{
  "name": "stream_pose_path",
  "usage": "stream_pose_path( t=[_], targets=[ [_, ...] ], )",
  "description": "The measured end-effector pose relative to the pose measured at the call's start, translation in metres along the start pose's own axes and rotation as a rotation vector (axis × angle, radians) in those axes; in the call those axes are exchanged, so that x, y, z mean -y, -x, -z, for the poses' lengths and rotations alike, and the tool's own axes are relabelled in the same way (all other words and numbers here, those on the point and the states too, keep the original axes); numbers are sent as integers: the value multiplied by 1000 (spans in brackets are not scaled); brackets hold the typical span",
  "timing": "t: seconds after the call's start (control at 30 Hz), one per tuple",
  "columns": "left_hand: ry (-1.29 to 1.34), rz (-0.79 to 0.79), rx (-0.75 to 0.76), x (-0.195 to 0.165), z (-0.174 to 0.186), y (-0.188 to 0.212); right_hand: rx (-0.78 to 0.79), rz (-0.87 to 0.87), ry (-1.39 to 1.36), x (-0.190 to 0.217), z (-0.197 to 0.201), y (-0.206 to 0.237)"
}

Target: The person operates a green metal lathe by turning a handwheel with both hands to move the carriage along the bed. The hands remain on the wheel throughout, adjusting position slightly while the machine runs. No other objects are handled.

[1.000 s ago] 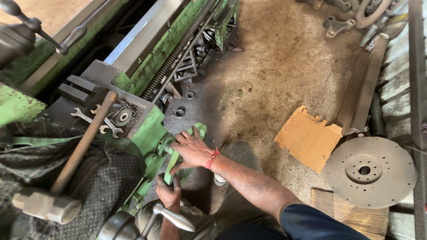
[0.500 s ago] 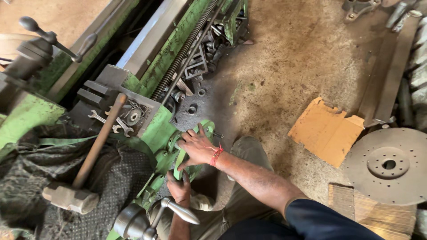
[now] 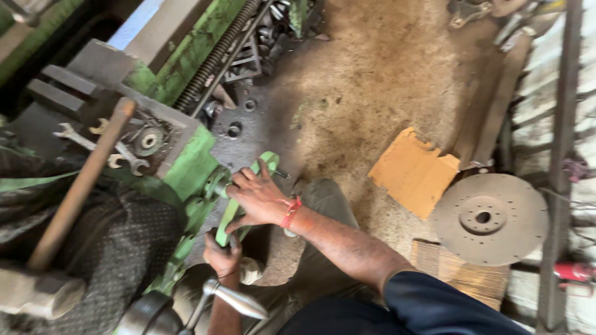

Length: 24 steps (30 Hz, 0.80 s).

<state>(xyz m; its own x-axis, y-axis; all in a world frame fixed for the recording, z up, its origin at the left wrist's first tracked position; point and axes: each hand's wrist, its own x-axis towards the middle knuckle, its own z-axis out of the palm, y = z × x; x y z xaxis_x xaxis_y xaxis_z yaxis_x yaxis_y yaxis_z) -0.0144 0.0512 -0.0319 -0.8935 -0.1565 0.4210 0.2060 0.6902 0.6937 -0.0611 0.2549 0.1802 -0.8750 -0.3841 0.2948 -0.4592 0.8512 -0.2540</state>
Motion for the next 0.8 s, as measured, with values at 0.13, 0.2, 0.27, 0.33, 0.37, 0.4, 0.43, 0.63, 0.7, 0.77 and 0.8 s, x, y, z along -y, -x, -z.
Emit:
stream_pose_path(
  t=[0.13,0.2,0.27,0.33,0.37,0.4,0.43,0.63,0.7,0.77,0.8],
  targets=[
    [11,-76,-6,8,-2,0,-43,0,27,2,-5,-2],
    [61,-49,17,6,0,-2,-26,5,25,5,-7,-5],
    [96,-6,35,2,7,-6,1,-4,22,8,-7,-6],
    [126,53,50,-8,13,-9,19,-5,18,8,-6,-7],
    [169,56,71,-12,16,-11,30,-2,12,7,-6,-7],
    [206,65,88,-17,19,-12,45,6,1,7,-6,-7],
    [239,80,102,-21,23,-12,15,24,5,6,-7,-6],
    [210,106,84,-36,27,-17,52,26,13,7,-9,-9],
    [200,102,80,-38,28,-18,35,10,10,10,-7,-9],
    [195,87,65,-40,27,-19,13,18,14,12,-3,-10],
    [192,77,52,-40,27,-19,1,19,17,13,-2,-11]
  ],
)
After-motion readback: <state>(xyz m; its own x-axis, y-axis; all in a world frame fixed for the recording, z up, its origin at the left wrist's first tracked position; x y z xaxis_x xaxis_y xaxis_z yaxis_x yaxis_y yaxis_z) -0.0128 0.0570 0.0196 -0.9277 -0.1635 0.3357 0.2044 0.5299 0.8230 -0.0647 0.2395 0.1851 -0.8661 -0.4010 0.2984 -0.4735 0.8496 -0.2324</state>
